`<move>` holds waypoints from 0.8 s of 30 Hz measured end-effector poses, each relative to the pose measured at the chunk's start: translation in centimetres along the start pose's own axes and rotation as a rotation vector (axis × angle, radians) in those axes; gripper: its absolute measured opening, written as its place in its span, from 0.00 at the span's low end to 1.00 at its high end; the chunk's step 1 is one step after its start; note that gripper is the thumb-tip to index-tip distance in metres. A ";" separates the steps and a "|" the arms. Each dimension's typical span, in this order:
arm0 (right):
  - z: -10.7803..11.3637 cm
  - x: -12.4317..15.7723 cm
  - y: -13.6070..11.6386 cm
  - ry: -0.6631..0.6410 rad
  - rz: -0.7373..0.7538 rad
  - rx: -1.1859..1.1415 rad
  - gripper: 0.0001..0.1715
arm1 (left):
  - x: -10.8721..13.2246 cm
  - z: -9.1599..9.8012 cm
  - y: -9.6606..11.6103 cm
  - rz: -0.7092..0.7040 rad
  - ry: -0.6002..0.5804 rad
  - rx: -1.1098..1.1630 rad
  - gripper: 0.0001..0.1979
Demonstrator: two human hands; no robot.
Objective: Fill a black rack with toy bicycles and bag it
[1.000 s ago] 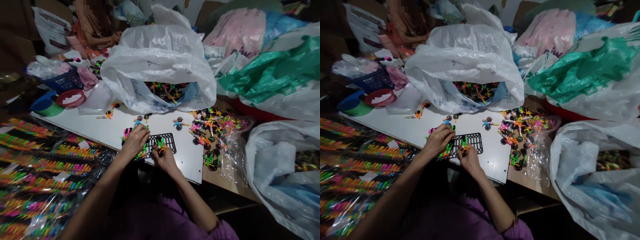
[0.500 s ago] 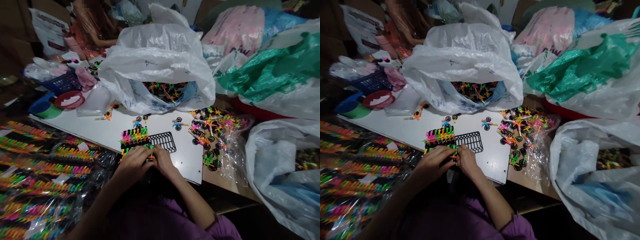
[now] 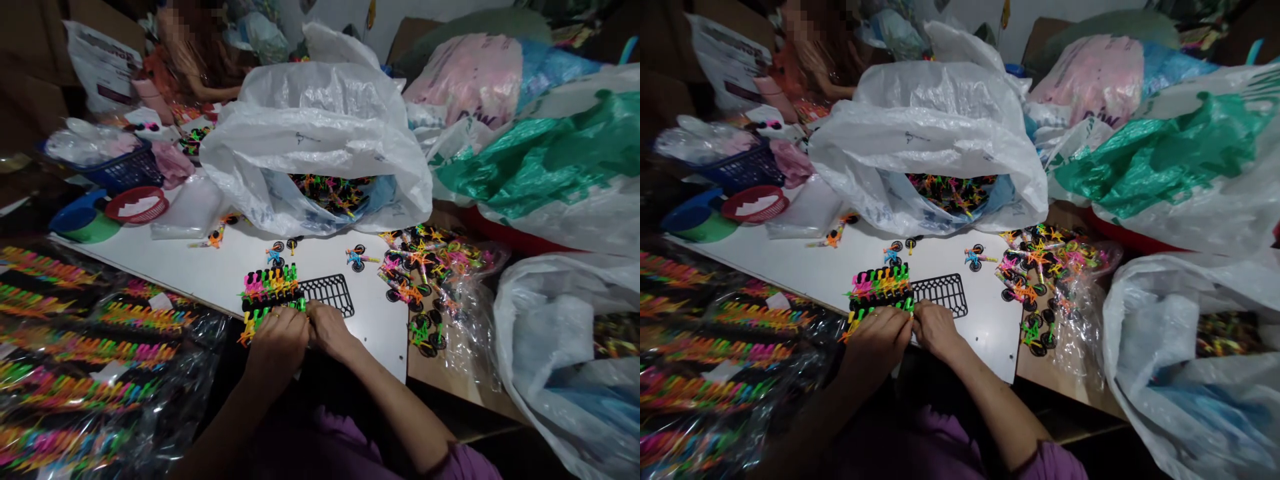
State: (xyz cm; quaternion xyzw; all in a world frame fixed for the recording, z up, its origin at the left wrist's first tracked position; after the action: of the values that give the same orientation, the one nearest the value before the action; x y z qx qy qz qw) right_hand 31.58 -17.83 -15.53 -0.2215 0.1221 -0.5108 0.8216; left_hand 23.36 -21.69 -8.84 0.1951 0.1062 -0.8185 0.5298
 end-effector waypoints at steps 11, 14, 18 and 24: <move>1.1 0.7 -0.3 -0.006 0.123 -0.066 0.10 | 2.3 -0.1 -1.0 -0.047 0.160 0.156 0.11; 4.6 0.3 3.0 0.091 0.094 -0.075 0.10 | 2.4 -0.4 -2.1 -0.166 0.170 0.237 0.11; 9.3 -1.8 9.9 0.280 -0.290 0.284 0.14 | 1.5 -0.6 -3.2 -0.189 0.143 0.271 0.11; 8.7 -3.5 11.8 0.332 -0.412 0.385 0.14 | 1.6 -0.2 -3.0 -0.218 0.177 0.236 0.10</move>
State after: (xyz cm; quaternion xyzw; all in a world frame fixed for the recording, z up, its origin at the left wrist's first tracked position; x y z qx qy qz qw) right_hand 42.96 -8.14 -13.76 0.0041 0.1083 -0.7093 0.6966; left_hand 20.06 -21.66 -9.81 0.3147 0.0762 -0.8574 0.4000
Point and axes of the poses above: each hand's wrist, its own x-axis away from the middle knuckle, its own z-axis out of the back of the hand, y = z × x, the point moved 5 cm from there along -x, towards the middle knuckle, and after that the axes turned 10 degrees about y, right-handed, at the moved point
